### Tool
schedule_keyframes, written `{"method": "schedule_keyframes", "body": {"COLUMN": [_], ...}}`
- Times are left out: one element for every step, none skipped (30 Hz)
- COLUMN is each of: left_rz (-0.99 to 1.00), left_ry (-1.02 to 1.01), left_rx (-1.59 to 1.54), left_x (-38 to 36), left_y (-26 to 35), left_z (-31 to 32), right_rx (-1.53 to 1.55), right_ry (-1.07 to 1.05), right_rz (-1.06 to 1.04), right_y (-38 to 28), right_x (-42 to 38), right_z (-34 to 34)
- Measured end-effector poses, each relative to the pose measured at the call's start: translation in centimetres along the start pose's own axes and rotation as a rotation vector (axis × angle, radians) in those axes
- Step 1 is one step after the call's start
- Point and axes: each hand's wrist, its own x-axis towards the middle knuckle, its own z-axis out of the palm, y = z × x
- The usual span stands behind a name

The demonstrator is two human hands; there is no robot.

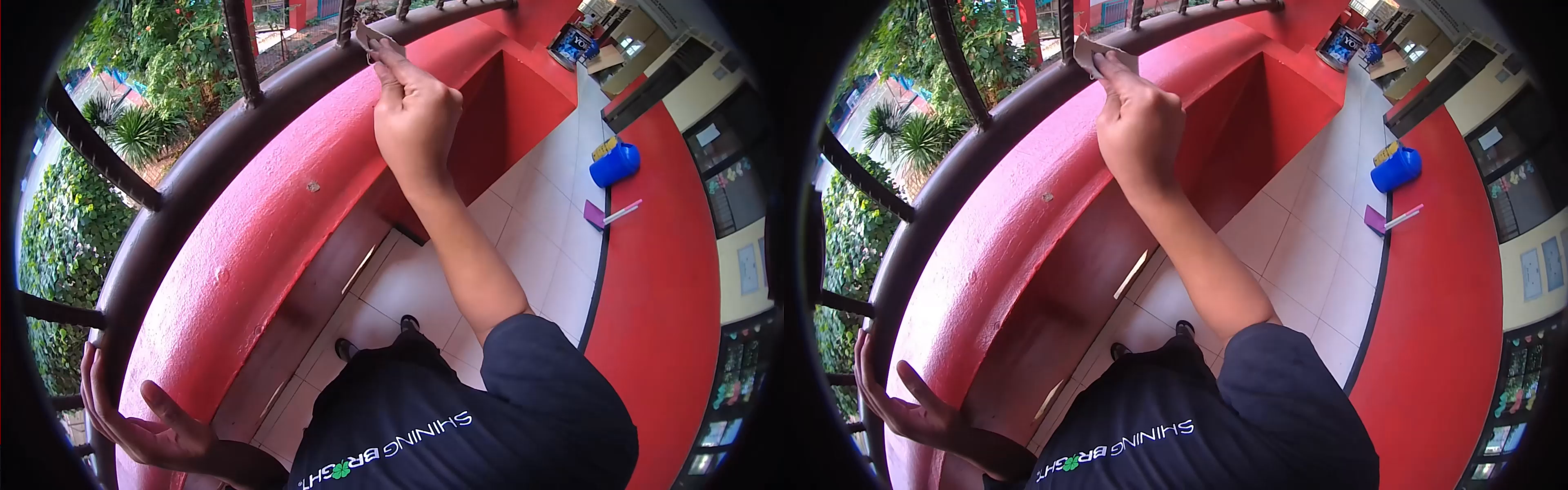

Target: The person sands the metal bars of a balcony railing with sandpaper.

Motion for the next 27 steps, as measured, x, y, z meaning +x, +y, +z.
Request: {"method": "schedule_keyframes", "body": {"left_rz": [-0.001,-0.003,-0.001,0.005,0.012,0.016,0.012,0.025,0.041,0.015,0.020,0.025,0.025,-0.006,-0.025,-0.046,-0.065,-0.066,-0.054,-0.057,-0.057,-0.044,-0.055,-0.067,-0.078,-0.151,-0.227], "left_ry": [-0.008,-0.010,-0.012,-0.017,-0.020,-0.020,-0.017,-0.029,-0.049,-0.015,-0.008,-0.013,-0.012,-0.001,0.003,0.019,0.041,0.059,0.083,0.092,0.098,0.120,0.124,0.118,0.108,0.066,0.024], "left_rx": [-0.015,-0.026,-0.036,-0.046,-0.058,-0.069,-0.073,-0.067,-0.058,-0.030,-0.026,-0.030,-0.025,-0.010,-0.051,-0.034,-0.022,-0.022,-0.017,-0.008,0.001,0.018,0.015,0.044,0.073,0.054,0.034], "left_x": [-0.1,-0.1,-0.1,-0.2,-0.2,-0.1,0.0,0.0,0.0,0.1,-0.1,0.0,0.2,0.3,0.4,0.4,0.5,0.5,0.4,0.4,0.6,0.8,1.0,1.3,1.7,2.4,3.3], "left_y": [0.1,0.2,0.1,0.0,-0.2,-0.4,-0.6,-0.7,-0.7,0.0,0.0,0.0,0.0,0.5,0.7,0.8,1.1,1.3,1.6,1.8,2.1,2.3,2.5,2.8,3.2,3.6,4.0], "left_z": [-0.1,-0.2,-0.3,-0.4,-0.5,-0.4,-0.3,-0.4,-0.6,-0.4,-0.5,-0.6,-0.7,-0.9,-1.0,-0.9,-0.6,-0.5,-0.3,-0.3,-0.3,-0.2,-0.3,-0.5,-0.8,-1.0,-1.2], "right_rx": [0.036,-0.031,-0.099,-0.155,-0.113,-0.097,-0.079,-0.031,-0.032,-0.131,-0.223,-0.195,-0.088,0.046,0.226,0.221,0.252,0.130,0.004,-0.081,-0.206,-0.259,-0.442,-0.525,-0.573,-0.740,-0.828], "right_ry": [-0.046,-0.045,-0.040,-0.016,0.027,-0.025,-0.081,-0.023,-0.030,-0.024,-0.011,-0.038,-0.119,-0.300,-0.380,-0.330,-0.166,-0.121,-0.079,-0.091,-0.176,-0.211,-0.413,-0.523,-0.656,-0.919,-1.134], "right_rz": [0.103,0.234,0.367,0.309,0.176,0.152,0.126,0.098,0.099,0.212,0.316,0.282,0.187,0.178,0.255,0.313,0.270,0.331,0.395,0.478,0.565,0.621,0.650,0.686,0.759,0.943,0.975], "right_y": [-0.4,0.7,1.6,1.7,0.5,-1.1,-2.3,-1.7,-0.3,1.5,2.2,-0.1,-2.4,-3.9,-5.8,-6.4,-5.4,-3.7,-1.2,2.3,5.8,8.6,11.9,12.7,13.4,12.8,13.4], "right_x": [0.4,1.2,2.1,1.5,0.4,-0.4,-0.8,-0.3,0.4,1.1,1.8,1.3,0.7,-0.2,-1.5,-3.2,-5.1,-7.0,-9.4,-12.6,-16.4,-20.7,-25.8,-30.0,-34.6,-38.1,-43.7], "right_z": [-0.8,-0.7,-0.5,0.0,0.4,-0.3,-0.7,-0.6,-0.2,0.3,0.6,0.3,-1.1,-3.1,-5.1,-7.1,-8.4,-10.4,-12.9,-15.0,-17.1,-19.3,-22.7,-26.0,-30.0,-34.2,-39.3]}}
